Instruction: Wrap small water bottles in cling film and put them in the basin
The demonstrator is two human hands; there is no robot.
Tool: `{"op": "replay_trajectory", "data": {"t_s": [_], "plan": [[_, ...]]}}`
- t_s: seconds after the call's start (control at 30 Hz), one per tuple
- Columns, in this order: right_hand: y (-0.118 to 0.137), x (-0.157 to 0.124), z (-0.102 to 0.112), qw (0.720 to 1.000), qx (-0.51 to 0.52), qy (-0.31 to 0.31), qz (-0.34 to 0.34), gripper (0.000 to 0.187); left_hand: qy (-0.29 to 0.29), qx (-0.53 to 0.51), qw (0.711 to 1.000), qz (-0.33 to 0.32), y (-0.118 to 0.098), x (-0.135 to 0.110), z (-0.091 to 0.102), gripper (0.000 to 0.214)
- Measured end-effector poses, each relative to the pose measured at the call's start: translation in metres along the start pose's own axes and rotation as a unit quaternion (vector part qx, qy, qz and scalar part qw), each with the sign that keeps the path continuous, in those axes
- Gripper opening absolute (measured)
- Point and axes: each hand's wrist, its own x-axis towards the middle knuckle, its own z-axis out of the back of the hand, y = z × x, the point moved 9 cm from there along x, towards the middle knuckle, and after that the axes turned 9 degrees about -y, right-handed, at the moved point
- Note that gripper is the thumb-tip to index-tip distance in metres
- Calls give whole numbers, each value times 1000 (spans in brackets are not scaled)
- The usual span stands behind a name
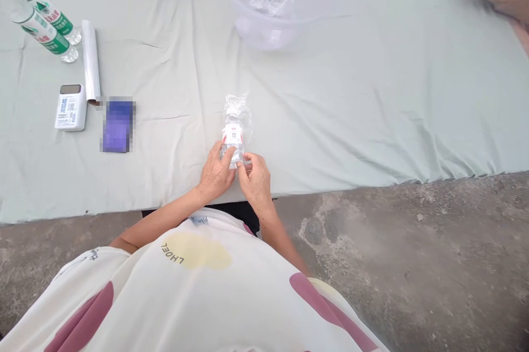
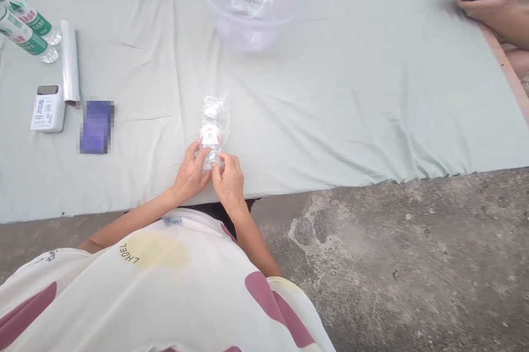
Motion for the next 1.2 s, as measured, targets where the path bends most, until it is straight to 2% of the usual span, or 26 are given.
{"op": "replay_trajectory", "data": {"t_s": [0.1, 0.2, 0.37, 0.5, 0.63, 0.73, 0.8, 0.87, 0.93, 1.0, 1.07, 1.13, 1.2], "plan": [[16, -16, -5, 999, -7, 24, 48, 43, -1, -63, 998, -10, 0, -8, 4, 60], [26, -25, -12, 994, -43, 52, 83, 46, -10, -91, 996, 3, 4, -12, 6, 64], [39, -21, -23, 984, -75, 103, 123, 54, -58, -75, 993, 71, 17, -5, 11, 45], [51, -12, -26, 972, 14, 173, 160, 53, -56, -96, 991, 78, 23, 1, 18, 35], [40, -1, -29, 961, 134, 219, 107, 51, -33, -137, 987, 73, 33, 3, 22, 45], [25, 12, -29, 973, 132, 173, 72, 54, -13, -155, 986, 58, 38, 2, 20, 49], [21, 22, -23, 988, 76, 98, 87, 54, -9, -166, 984, 58, 41, 3, 20, 47], [20, 32, -13, 994, 30, 29, 104, 51, -18, -201, 976, 87, 47, 6, 24, 44], [23, 39, -6, 992, 15, -6, 128, 45, -30, -284, 942, 174, 62, 7, 28, 38], [30, 41, -4, 984, 13, -11, 179, 40, -32, -397, 871, 287, 80, 2, 26, 37], [40, 39, -3, 971, 4, -7, 240, 37, -25, -498, 788, 362, 90, -6, 23, 38], [49, 36, -3, 959, -13, -9, 282, 36, -12, -572, 729, 376, 92, -13, 24, 36], [58, 37, -2, 951, -39, -20, 307, 36, 5, -620, 691, 372, 91, -19, 26, 34]]}}
